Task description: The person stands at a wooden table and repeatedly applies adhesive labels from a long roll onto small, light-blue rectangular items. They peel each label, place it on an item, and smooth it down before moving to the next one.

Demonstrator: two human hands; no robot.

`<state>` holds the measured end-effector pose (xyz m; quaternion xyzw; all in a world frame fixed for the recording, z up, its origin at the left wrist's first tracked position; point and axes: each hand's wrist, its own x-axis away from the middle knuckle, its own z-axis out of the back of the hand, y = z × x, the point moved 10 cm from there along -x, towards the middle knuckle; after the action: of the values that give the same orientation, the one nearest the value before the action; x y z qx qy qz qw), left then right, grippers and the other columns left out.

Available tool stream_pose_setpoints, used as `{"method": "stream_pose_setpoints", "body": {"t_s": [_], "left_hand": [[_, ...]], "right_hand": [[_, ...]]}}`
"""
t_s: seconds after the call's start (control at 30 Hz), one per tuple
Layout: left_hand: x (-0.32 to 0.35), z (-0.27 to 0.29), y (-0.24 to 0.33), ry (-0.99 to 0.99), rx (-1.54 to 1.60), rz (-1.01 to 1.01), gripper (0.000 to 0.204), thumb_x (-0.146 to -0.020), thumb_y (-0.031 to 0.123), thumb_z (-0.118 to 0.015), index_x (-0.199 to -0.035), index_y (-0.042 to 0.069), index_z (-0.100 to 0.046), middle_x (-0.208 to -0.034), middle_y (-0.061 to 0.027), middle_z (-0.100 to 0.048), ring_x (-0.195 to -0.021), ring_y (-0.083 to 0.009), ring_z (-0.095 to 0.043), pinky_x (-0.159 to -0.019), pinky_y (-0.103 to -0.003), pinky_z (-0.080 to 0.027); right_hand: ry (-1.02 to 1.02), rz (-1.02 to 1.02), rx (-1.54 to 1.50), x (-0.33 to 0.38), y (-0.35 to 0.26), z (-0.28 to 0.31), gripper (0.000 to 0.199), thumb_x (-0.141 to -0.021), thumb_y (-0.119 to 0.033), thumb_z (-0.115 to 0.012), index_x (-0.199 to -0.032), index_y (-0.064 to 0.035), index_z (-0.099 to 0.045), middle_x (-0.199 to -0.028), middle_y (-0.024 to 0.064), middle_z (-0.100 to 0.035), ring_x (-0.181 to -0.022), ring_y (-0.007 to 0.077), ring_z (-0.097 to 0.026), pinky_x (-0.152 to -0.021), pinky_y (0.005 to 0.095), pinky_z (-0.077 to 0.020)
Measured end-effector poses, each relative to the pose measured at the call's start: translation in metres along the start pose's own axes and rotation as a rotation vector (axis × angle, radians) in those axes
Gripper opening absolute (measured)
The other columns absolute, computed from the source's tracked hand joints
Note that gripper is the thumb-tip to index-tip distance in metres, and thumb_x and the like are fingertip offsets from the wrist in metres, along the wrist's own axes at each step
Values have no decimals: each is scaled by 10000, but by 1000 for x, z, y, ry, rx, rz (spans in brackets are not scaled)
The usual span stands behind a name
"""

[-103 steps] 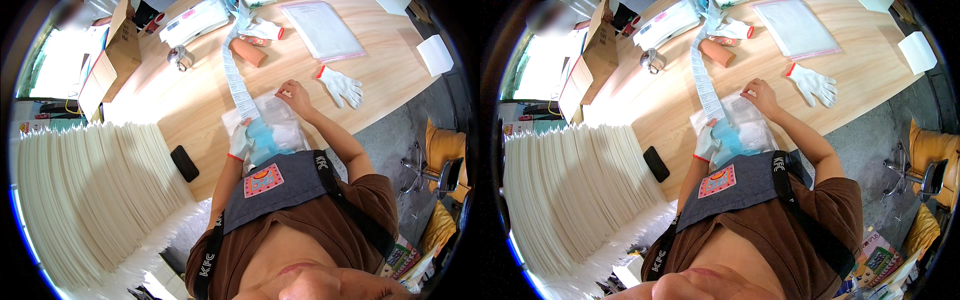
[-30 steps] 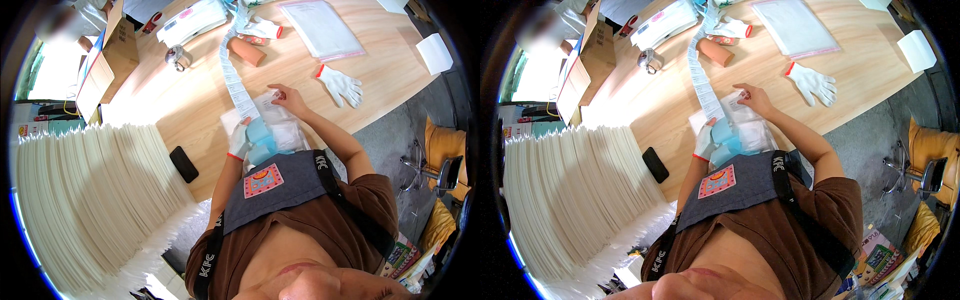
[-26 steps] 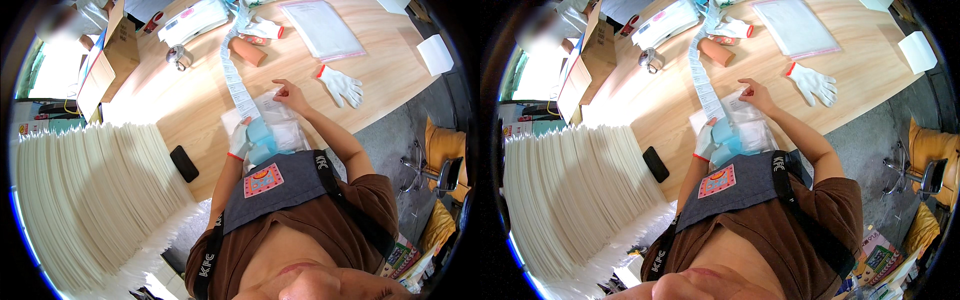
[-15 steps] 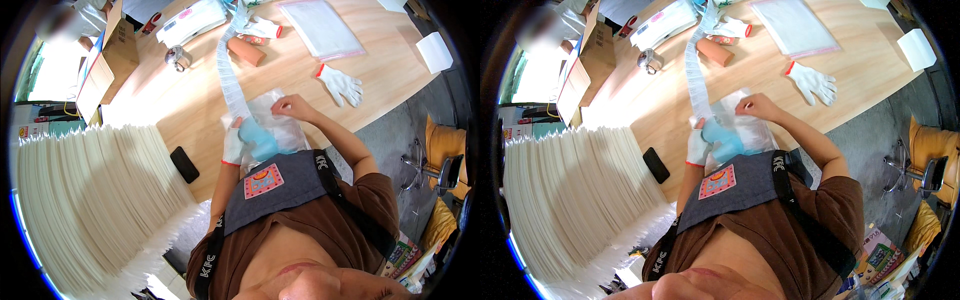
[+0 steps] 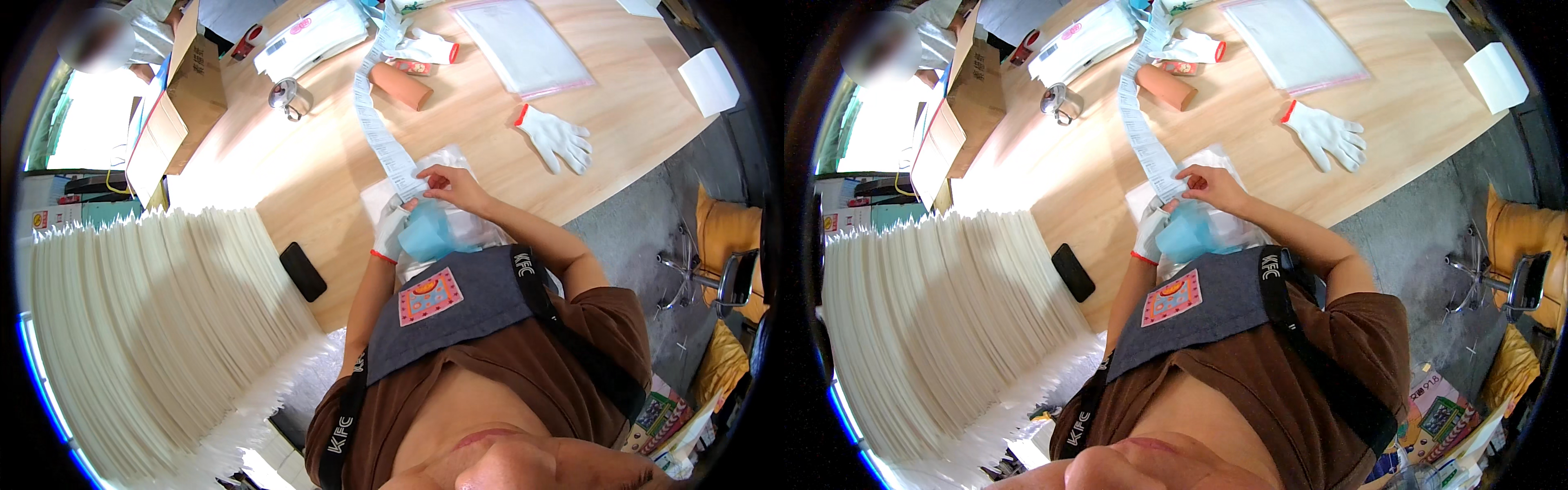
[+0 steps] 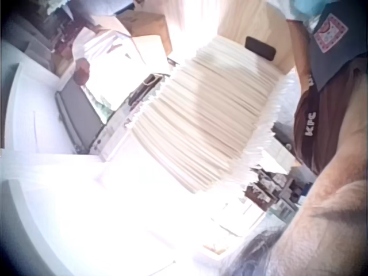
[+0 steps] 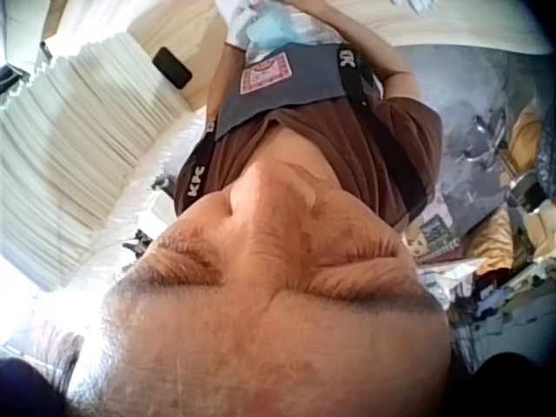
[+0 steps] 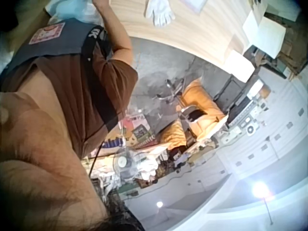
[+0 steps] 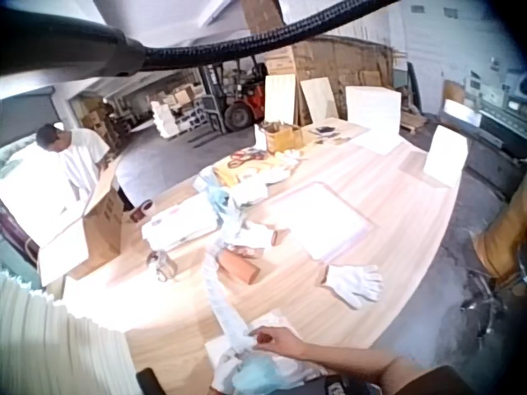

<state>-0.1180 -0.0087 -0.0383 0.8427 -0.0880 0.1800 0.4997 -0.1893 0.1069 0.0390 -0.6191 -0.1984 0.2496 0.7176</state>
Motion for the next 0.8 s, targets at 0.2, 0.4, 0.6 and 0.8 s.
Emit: {"method": "stream_pose_setpoints", "body": {"t_s": [0.2,0.4,0.6,0.8], "left_hand": [[-2,-2,-11,8,312,159,295,-867,191,-547,-1075,-18,-532,-933,-75,-610,-779,-149,-593,-678,-260,-490],[0,-1,-4,57,166,109,263,-885,199,-516,-1043,-11,-534,-892,-79,-609,-749,-162,-600,-656,-277,-498],[6,-7,-5,105,302,193,234,-901,194,-480,-1043,16,-531,-886,-77,-608,-727,-182,-608,-629,-300,-513],[6,-7,-4,69,252,173,247,-904,199,-477,-1071,24,-523,-932,-72,-600,-789,-184,-602,-685,-301,-508]], "right_hand": [[15,174,247,5,-17,-9,146,-700,-116,-683,-839,-80,-658,-747,56,-590,-698,177,-570,-633,282,-467],[150,492,582,24,-54,-10,72,-669,-163,-678,-715,-116,-648,-727,27,-548,-718,208,-546,-623,314,-458],[-60,279,111,19,-36,-5,61,-718,-157,-678,-757,-111,-669,-756,14,-586,-709,139,-546,-606,256,-444],[-8,-352,-156,-7,53,47,140,-744,-162,-677,-783,-28,-669,-751,9,-639,-681,72,-553,-614,212,-437]]}}
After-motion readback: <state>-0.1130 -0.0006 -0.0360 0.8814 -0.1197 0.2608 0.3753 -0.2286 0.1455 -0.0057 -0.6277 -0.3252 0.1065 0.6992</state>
